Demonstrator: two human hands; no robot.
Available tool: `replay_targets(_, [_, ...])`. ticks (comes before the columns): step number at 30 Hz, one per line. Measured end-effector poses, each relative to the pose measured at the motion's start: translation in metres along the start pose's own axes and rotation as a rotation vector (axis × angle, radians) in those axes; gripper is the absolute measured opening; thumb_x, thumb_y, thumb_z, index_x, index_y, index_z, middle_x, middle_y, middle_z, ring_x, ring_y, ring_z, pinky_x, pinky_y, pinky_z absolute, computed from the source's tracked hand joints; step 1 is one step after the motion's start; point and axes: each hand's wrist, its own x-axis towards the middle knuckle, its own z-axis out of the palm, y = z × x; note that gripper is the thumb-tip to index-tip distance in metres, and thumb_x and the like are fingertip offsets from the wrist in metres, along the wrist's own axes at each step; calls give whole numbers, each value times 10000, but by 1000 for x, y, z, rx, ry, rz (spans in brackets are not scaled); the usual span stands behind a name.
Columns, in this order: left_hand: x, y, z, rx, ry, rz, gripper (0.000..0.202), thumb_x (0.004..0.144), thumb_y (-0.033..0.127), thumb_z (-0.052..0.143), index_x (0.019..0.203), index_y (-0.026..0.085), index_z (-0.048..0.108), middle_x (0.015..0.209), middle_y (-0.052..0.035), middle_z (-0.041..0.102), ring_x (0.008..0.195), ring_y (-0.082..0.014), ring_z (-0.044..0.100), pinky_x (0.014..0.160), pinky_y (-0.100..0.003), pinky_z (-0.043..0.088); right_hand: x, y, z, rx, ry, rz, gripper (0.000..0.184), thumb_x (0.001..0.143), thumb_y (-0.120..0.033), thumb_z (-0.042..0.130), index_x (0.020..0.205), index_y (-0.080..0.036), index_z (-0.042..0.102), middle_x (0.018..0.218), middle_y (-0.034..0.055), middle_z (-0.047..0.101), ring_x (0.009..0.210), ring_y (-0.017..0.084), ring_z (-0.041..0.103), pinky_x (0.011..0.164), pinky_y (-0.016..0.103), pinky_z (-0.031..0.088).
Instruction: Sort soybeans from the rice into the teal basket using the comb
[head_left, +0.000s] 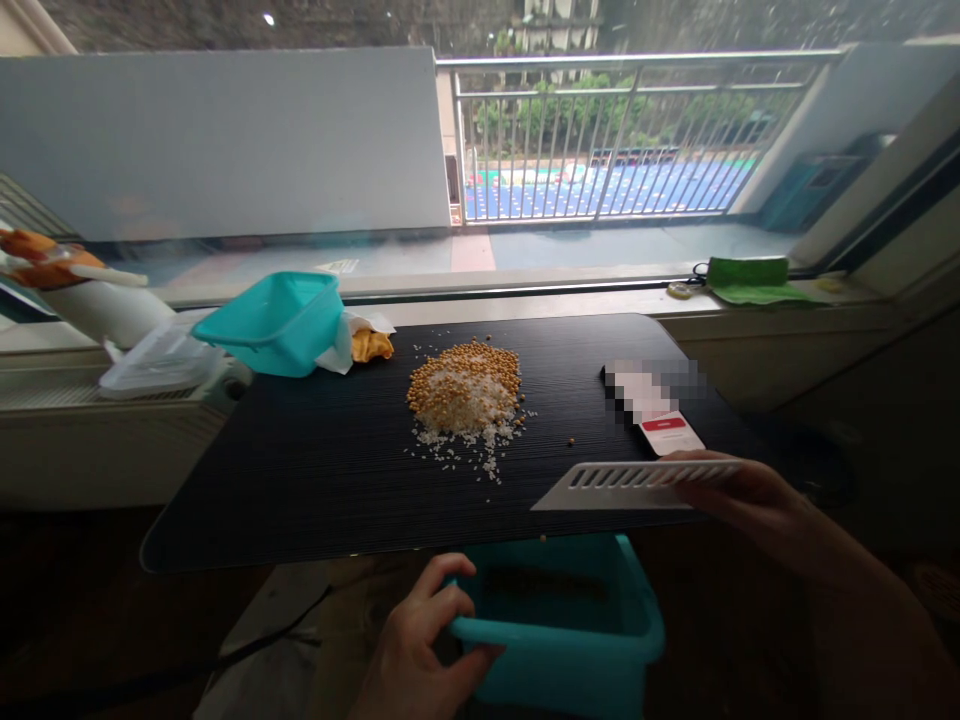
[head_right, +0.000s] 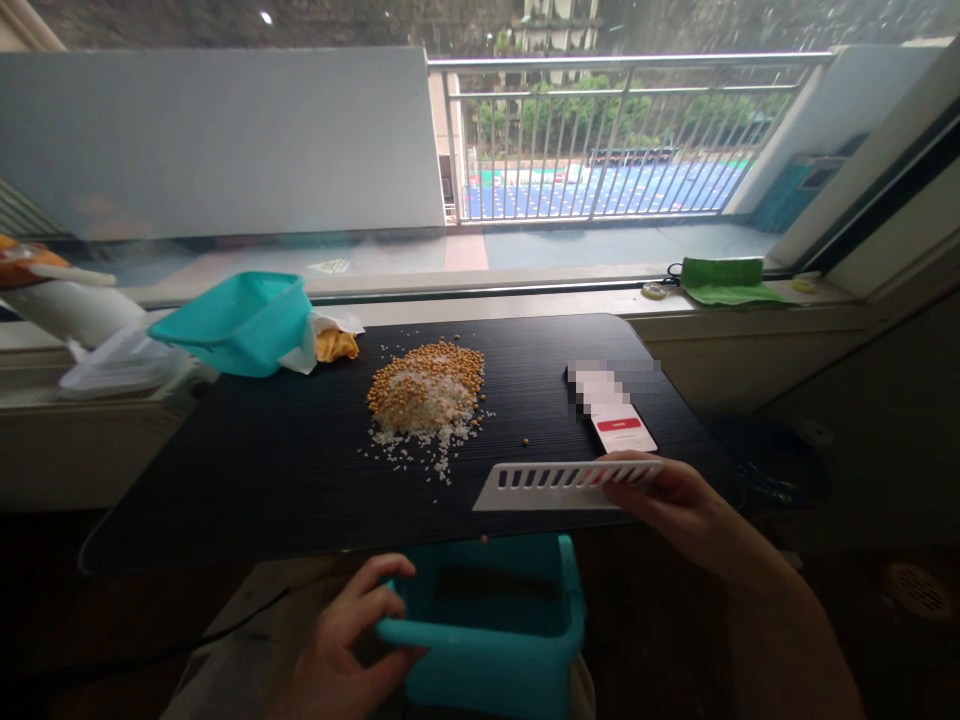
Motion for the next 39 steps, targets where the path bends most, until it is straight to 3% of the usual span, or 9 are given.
replay_targets(6, [1,3,2,-15,6,0,177,672,100,713,656,202,569,1095,-43,649,873,-167,696,769,-213,525,-3,9,-18,19,431,-6,316,574,-518,835,749,-256,803,894,51,794,989,343,693,964,421,510])
replay_targets(9, [3,5,4,-24,8,4,174,664,89,705,654,204,575,1089,-41,654,866,-170,697,761,-215,531,-6,12,-25,21,510,64,334,490,-520,861,692,-263,795,859,49,794,988,350,690,956,413,512])
replay_targets(13, [4,7,6,-35,2,-5,168,670,91,702,663,205,579,1099,-44,650,868,-169,697,760,-212,529,-15,14,-31,26,494,178,362,441,-526,869,695,-275,806,833,49,801,902,334,716,840,367,571])
replay_targets(17, [5,8,9,-39,-15,-2,168,675,92,702,664,201,575,1097,-46,641,890,-168,692,776,-208,518,-23,13,-32,43,424,203,394,427,-561,865,696,-278,812,806,55,801,818,318,731,708,327,603])
replay_targets(23, [7,12,13,-57,-15,-10,158,674,101,699,653,201,578,1089,-45,641,866,-170,693,754,-217,520,-32,8,-32,-7,344,164,385,507,-581,835,742,-278,814,850,54,799,831,302,735,695,296,610])
replay_targets(29, [10,20,16,-81,-38,-9,175,678,96,698,637,198,562,1078,-50,643,852,-164,690,745,-211,518,-40,-2,-31,-69,226,99,361,535,-600,806,722,-291,822,864,80,796,852,350,728,736,379,618])
replay_targets(34, [9,16,15,-60,-30,13,165,672,99,706,658,198,575,1081,-54,643,874,-177,690,768,-226,526,-27,3,-25,-51,305,9,319,623,-550,790,782,-273,806,922,59,790,970,345,699,890,393,555])
replay_targets(39, [3,10,9,-40,-16,2,157,684,113,707,662,201,580,1098,-56,650,846,-173,699,734,-217,532,2,11,1,-48,433,-152,263,728,-437,757,888,-228,753,971,50,766,977,302,680,939,407,501])
